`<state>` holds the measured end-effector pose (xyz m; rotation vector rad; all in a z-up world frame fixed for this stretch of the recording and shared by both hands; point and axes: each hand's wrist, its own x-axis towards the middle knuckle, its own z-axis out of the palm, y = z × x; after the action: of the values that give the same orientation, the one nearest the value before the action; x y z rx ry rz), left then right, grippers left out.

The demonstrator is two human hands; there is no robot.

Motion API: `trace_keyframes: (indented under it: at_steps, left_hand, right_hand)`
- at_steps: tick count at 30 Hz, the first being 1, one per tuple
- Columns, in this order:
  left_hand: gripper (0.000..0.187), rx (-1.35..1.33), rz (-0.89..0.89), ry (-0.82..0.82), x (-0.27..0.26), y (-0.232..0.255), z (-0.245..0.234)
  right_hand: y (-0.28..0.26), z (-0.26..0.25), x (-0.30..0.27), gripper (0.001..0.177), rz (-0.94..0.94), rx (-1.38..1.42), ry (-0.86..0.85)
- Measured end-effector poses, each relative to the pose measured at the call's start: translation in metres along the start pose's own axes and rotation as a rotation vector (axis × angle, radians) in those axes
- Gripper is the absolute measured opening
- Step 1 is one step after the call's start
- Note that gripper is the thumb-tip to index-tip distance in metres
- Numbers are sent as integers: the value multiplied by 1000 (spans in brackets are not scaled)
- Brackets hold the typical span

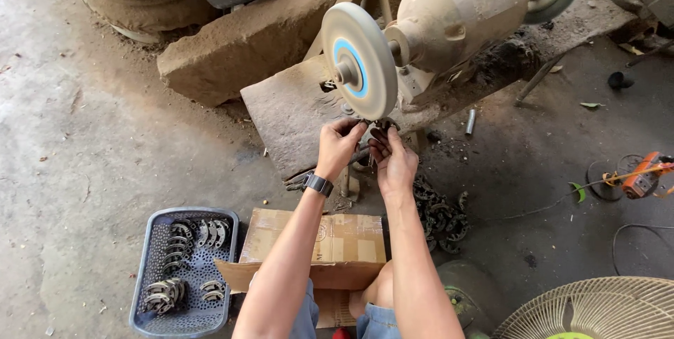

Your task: The person sits on a low stool and repeatedly grinds small metal parts against a rotating grinding wheel, creating sparks. They pick up parts from a plastic basket and the floor, grind them, and place them back into the basket.

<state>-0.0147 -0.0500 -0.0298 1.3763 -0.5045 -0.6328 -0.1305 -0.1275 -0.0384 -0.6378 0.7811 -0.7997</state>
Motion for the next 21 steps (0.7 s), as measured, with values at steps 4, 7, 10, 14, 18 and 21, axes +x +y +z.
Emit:
trace_keyframes:
  at_steps: [4, 7, 10, 14, 18, 21]
  left_hand:
    - [24, 50, -3, 52, -5, 1, -6]
    - [25, 105, 65, 102, -10, -12, -14]
    - [25, 99, 113, 118, -17, -12, -19]
    - [25, 75, 25, 121, -28, -5, -22]
    - [24, 96, 12, 125, -31, -16, -27]
    - [22, -25, -67, 106, -36, -9, -29]
  right_hand:
    - [7, 2, 7, 28, 5, 11, -17]
    - [9, 10, 5, 28, -5, -25, -37]
    - [12, 16, 6, 26, -22, -47, -58]
    - [24, 16, 16, 22, -63, -72, -59]
    - [26, 25, 15, 19, -105, -142, -81]
    - [27, 30, 16, 20, -136, -234, -101]
